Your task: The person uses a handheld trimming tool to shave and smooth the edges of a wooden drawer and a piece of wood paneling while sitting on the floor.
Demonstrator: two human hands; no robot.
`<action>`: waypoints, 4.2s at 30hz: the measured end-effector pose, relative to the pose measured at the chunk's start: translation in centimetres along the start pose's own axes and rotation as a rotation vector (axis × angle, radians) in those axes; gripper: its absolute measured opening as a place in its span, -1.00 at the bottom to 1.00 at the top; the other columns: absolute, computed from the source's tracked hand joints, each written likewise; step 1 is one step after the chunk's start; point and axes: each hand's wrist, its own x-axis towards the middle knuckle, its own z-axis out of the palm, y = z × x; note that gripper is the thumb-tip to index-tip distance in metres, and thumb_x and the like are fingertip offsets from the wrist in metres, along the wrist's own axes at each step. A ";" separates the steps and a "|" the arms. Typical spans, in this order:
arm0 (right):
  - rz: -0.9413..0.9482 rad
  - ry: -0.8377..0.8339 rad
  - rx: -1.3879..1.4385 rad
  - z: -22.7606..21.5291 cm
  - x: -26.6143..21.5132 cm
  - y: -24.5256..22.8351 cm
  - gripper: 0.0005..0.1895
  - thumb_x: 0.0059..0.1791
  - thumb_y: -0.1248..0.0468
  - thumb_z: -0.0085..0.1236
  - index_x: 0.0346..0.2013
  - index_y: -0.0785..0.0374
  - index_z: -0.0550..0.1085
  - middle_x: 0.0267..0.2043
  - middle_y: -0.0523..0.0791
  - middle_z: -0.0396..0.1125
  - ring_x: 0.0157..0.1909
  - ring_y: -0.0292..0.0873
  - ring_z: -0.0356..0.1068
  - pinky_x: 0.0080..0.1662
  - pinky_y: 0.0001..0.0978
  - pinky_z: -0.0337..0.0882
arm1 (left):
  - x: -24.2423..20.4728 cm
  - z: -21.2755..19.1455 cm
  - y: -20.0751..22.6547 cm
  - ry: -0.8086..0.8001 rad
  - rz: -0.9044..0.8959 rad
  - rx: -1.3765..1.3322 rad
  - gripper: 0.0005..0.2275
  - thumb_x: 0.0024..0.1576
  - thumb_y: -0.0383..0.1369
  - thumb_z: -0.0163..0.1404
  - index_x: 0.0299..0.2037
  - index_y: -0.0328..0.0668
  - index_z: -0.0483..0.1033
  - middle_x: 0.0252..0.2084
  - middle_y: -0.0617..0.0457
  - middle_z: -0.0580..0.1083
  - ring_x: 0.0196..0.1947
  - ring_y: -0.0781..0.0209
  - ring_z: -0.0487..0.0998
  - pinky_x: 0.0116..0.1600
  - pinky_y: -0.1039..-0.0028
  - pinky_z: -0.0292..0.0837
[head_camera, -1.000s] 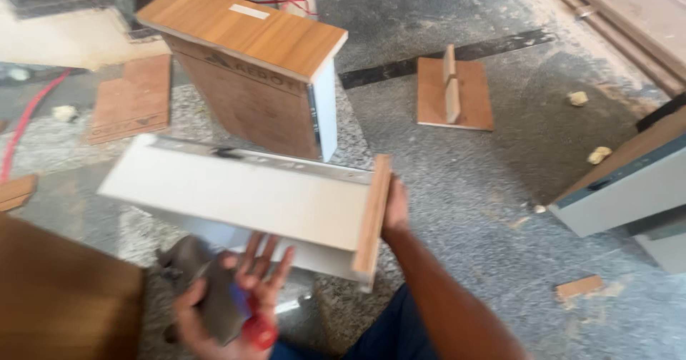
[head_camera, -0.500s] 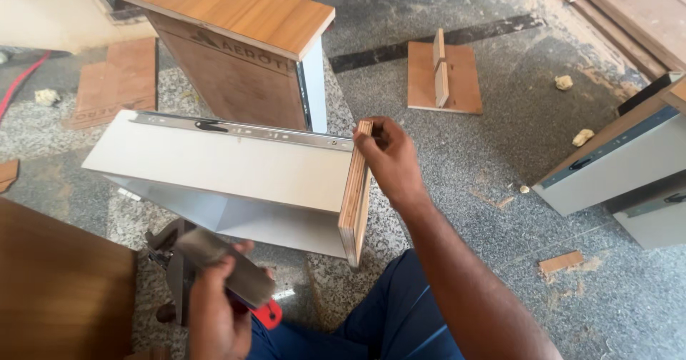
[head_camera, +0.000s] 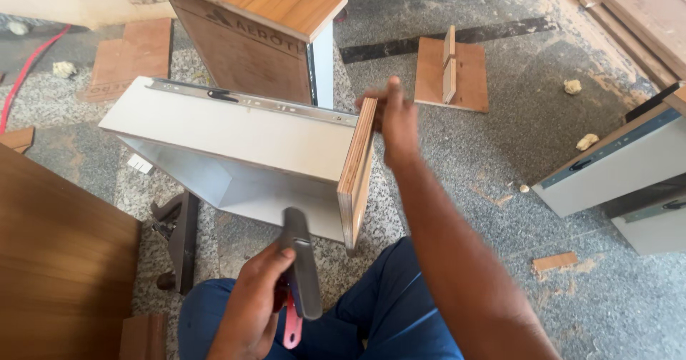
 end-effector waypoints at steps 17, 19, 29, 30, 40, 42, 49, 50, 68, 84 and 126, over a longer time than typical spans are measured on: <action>0.059 0.039 0.189 1.1 1.6 8.0 -0.27 0.03 -0.18 -0.36 0.24 0.35 0.20 0.02 0.11 0.25 -0.01 0.03 0.36 0.00 -0.02 0.50 | 0.2 4.8 1.9 0.065 0.132 0.123 -0.65 0.17 -0.35 0.10 0.12 -0.40 0.61 -0.36 -0.02 0.54 -0.50 0.29 0.44 -0.43 0.47 0.33; 0.130 0.061 0.226 1.3 1.3 7.6 -0.30 0.03 -0.15 -0.32 0.24 0.35 0.16 0.00 0.12 0.25 -0.01 0.05 0.34 0.01 0.04 0.49 | -0.2 5.1 2.7 0.050 0.204 0.197 -0.66 0.25 -0.37 0.12 0.21 -0.31 0.59 -0.33 -0.09 0.51 -0.52 0.25 0.38 -0.46 0.42 0.27; -0.172 -0.048 -0.477 0.3 1.8 7.9 -0.43 0.06 -0.04 -0.17 0.23 0.27 0.23 0.03 0.04 0.25 0.08 0.02 0.29 0.08 -0.02 0.40 | 2.9 15.5 10.5 0.021 0.919 1.595 -0.70 0.07 -0.32 0.20 -0.10 -0.41 0.55 -0.06 -0.18 0.52 -0.10 -0.07 0.53 -0.16 0.22 0.63; -0.214 -0.066 -0.542 0.3 1.7 8.3 -0.45 0.07 -0.03 -0.15 0.22 0.26 0.24 0.02 0.03 0.26 0.08 0.00 0.29 0.09 -0.03 0.38 | 3.5 15.7 10.5 0.016 0.897 1.627 -0.66 0.05 -0.30 0.22 -0.10 -0.45 0.54 -0.06 -0.20 0.51 -0.07 -0.07 0.53 -0.15 0.23 0.65; -0.383 -0.147 -0.796 1.9 -0.7 5.7 -0.63 0.10 0.04 0.01 0.11 0.17 0.35 -0.02 -0.09 0.34 0.07 -0.13 0.29 0.15 -0.18 0.27 | 6.4 16.9 10.4 0.033 0.887 1.693 -0.60 -0.02 -0.23 0.26 -0.08 -0.39 0.56 -0.11 -0.20 0.50 -0.12 -0.08 0.53 -0.22 0.20 0.64; -0.334 -0.132 -1.194 2.1 -1.0 5.2 -0.60 0.07 -0.02 0.06 0.07 0.13 0.38 -0.02 -0.07 0.28 0.06 -0.09 0.22 0.13 -0.15 0.25 | 6.7 16.9 10.2 0.030 0.831 1.680 -0.59 -0.02 -0.18 0.26 -0.14 -0.42 0.56 -0.13 -0.20 0.49 -0.13 -0.04 0.54 -0.20 0.21 0.64; -0.296 -0.059 -0.698 1.0 0.4 5.9 -0.51 0.05 -0.04 0.05 0.17 0.14 0.30 0.03 0.01 0.26 0.09 0.01 0.25 0.11 -0.09 0.31 | 7.6 16.3 10.8 -0.047 0.668 1.674 -0.63 0.27 -0.12 0.01 -0.10 -0.37 0.61 -0.08 -0.21 0.51 -0.12 -0.04 0.59 -0.02 0.23 0.62; -0.285 -0.046 -0.640 0.7 0.6 6.3 -0.49 0.04 -0.04 0.05 0.18 0.14 0.29 0.03 0.03 0.25 0.09 0.03 0.25 0.11 -0.08 0.32 | 7.6 16.1 10.8 -0.051 0.720 1.673 -0.65 0.19 -0.16 0.06 -0.09 -0.37 0.60 -0.08 -0.22 0.50 -0.11 -0.07 0.56 -0.04 0.22 0.61; -0.009 0.092 0.215 1.0 4.4 9.8 -0.35 0.06 -0.09 -0.16 0.14 0.44 0.33 0.06 0.13 0.27 0.06 0.05 0.34 0.06 -0.12 0.43 | -0.7 14.5 9.7 0.027 0.768 1.676 -0.72 0.09 -0.32 0.08 -0.11 -0.41 0.54 -0.15 -0.21 0.48 -0.17 -0.13 0.52 -0.05 0.17 0.52; -0.151 0.062 -0.036 0.4 5.6 11.5 -0.47 0.12 -0.04 -0.23 -0.08 0.40 0.45 0.03 0.18 0.31 0.06 0.08 0.36 0.14 -0.10 0.39 | 2.5 13.1 8.2 0.004 0.718 1.705 -0.72 0.04 -0.35 0.16 -0.10 -0.35 0.53 -0.13 -0.20 0.48 -0.20 -0.09 0.53 -0.17 0.18 0.54; -0.026 -0.033 0.185 1.1 5.4 8.5 -0.52 0.04 0.03 0.00 -0.02 0.43 0.42 0.02 0.16 0.38 0.03 0.03 0.40 0.06 -0.09 0.43 | 11.0 20.3 10.7 0.051 1.025 1.805 -0.87 0.25 -0.41 0.08 -0.27 -0.34 0.59 -0.29 -0.24 0.54 -0.34 -0.07 0.57 -0.14 0.15 0.58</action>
